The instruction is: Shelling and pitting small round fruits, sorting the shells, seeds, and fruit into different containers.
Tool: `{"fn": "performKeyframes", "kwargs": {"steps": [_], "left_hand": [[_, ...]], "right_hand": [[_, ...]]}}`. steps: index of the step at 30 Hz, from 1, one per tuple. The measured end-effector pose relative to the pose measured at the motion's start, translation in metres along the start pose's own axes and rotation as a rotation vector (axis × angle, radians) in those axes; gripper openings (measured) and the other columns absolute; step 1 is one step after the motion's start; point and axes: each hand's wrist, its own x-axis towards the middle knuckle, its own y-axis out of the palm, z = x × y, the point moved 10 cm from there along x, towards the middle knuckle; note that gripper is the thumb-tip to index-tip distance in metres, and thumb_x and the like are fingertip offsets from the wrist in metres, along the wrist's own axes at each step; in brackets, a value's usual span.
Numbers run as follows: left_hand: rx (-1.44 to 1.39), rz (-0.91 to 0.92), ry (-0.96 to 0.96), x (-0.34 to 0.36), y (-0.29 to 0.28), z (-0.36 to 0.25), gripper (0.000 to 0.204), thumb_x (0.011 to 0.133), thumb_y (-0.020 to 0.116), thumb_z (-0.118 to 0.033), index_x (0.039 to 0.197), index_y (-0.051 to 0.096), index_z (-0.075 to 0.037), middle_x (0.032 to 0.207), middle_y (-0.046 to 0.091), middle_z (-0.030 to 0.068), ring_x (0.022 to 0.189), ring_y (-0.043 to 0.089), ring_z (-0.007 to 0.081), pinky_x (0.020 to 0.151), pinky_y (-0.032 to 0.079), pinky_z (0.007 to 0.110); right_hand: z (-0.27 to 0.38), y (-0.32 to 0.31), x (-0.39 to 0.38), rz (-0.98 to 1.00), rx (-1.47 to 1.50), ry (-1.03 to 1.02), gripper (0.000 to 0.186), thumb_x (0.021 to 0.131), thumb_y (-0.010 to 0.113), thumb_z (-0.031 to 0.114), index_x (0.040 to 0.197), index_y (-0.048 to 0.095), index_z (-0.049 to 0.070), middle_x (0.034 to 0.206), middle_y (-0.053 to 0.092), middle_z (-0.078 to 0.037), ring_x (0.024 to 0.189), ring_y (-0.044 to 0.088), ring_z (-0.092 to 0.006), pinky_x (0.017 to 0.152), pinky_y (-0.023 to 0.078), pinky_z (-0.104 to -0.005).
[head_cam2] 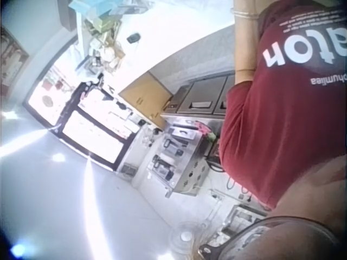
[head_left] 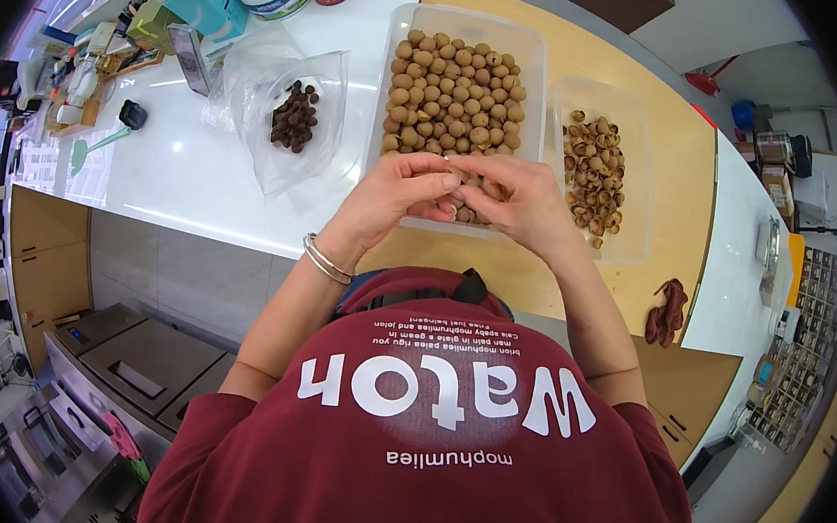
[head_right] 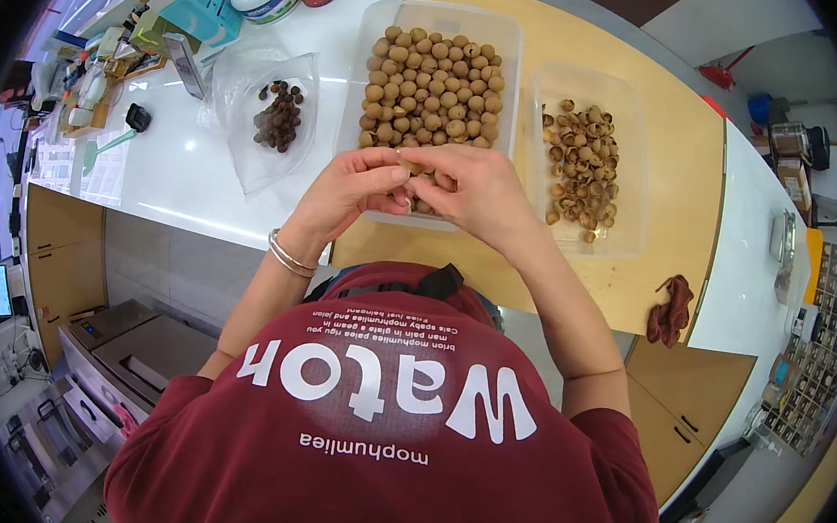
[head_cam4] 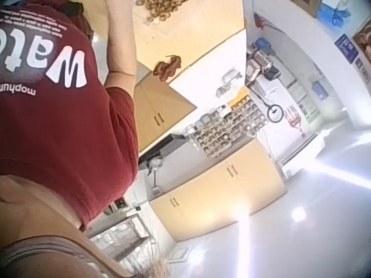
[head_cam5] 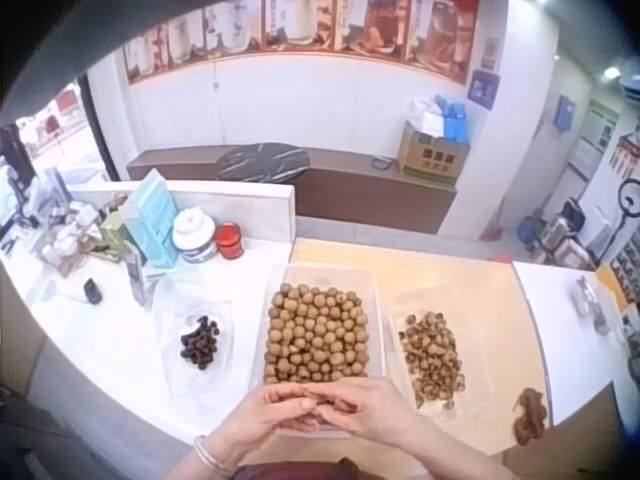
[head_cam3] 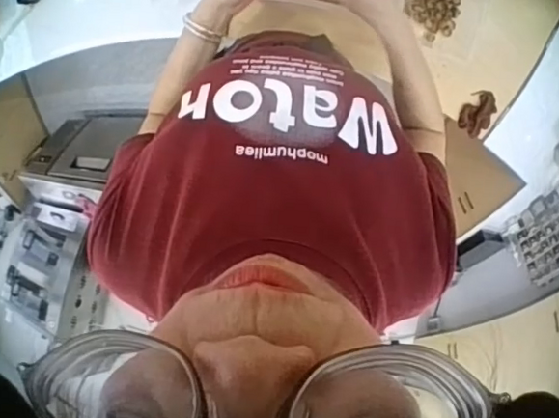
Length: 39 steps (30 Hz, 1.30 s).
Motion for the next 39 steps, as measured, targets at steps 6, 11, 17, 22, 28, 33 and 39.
{"fn": "performKeyframes", "kwargs": {"steps": [6, 11, 17, 22, 28, 33, 39], "left_hand": [[0.138, 0.067, -0.017, 0.006, 0.002, -0.01, 0.025, 0.082, 0.058, -0.013, 0.103, 0.056, 0.002, 0.087, 0.063, 0.0086, 0.07, 0.06, 0.011, 0.068, 0.051, 0.024], [0.343, 0.059, 0.03, 0.008, -0.003, -0.017, 0.028, 0.078, 0.059, -0.011, 0.104, 0.057, 0.001, 0.09, 0.063, 0.0082, 0.076, 0.06, 0.0118, 0.07, 0.049, 0.025], [0.272, 0.177, 0.044, 0.006, 0.008, -0.012, 0.026, 0.08, 0.057, -0.017, 0.1, 0.056, -0.001, 0.085, 0.062, 0.0051, 0.076, 0.059, 0.0107, 0.068, 0.049, 0.024], [-0.106, 0.088, 0.056, -0.012, 0.005, -0.001, 0.022, 0.083, 0.056, -0.022, 0.092, 0.055, -0.002, 0.081, 0.062, 0.0043, 0.07, 0.059, 0.0115, 0.065, 0.05, 0.024], [0.185, 0.192, 0.041, -0.021, 0.004, -0.014, 0.018, 0.082, 0.058, -0.019, 0.079, 0.056, -0.001, 0.075, 0.062, 0.0057, 0.061, 0.059, 0.0115, 0.058, 0.05, 0.023], [0.56, 0.234, 0.08, -0.027, 0.029, -0.029, 0.021, 0.076, 0.062, -0.019, 0.073, 0.055, 0.001, 0.072, 0.063, 0.0084, 0.061, 0.06, 0.0128, 0.056, 0.048, 0.025], [0.848, 0.22, 0.422, -0.023, 0.045, -0.041, 0.019, 0.07, 0.058, -0.012, 0.085, 0.058, 0.0, 0.074, 0.061, 0.0104, 0.069, 0.058, 0.016, 0.063, 0.046, 0.03]], "right_hand": [[-0.028, 0.01, 0.003, 0.232, 0.307, 0.302, 0.029, 0.074, 0.064, 0.01, 0.102, 0.064, 0.012, 0.051, 0.047, -0.002, 0.047, 0.04, -0.0057, 0.045, 0.035, -0.0228], [-0.024, 0.012, 0.013, 0.277, 0.236, 0.225, 0.028, 0.076, 0.061, 0.009, 0.104, 0.063, 0.012, 0.055, 0.052, -0.001, 0.052, 0.044, -0.0047, 0.048, 0.038, -0.0214], [-0.013, 0.01, 0.007, 0.256, 0.264, 0.178, 0.027, 0.075, 0.062, 0.007, 0.102, 0.063, 0.006, 0.061, 0.055, -0.001, 0.052, 0.046, -0.0055, 0.048, 0.038, -0.0206], [0.005, 0.019, 0.01, 0.173, 0.232, 0.104, 0.024, 0.072, 0.063, 0.004, 0.095, 0.063, 0.004, 0.054, 0.047, 0.001, 0.048, 0.042, -0.0053, 0.046, 0.035, -0.0205], [0.005, 0.033, 0.019, 0.435, 0.336, 0.204, 0.025, 0.065, 0.068, 0.006, 0.09, 0.064, 0.002, 0.052, 0.046, 0.002, 0.048, 0.042, -0.0047, 0.046, 0.032, -0.0191], [-0.013, 0.034, 0.007, 0.558, 0.467, 0.269, 0.022, 0.063, 0.069, 0.009, 0.083, 0.065, 0.002, 0.055, 0.052, -0.001, 0.052, 0.047, -0.0066, 0.05, 0.037, -0.0202], [-0.032, 0.018, -0.006, 0.318, 0.389, 0.242, 0.009, 0.07, 0.065, 0.011, 0.07, 0.059, 0.004, 0.064, 0.057, -0.002, 0.058, 0.052, -0.0086, 0.055, 0.042, -0.0219]]}}
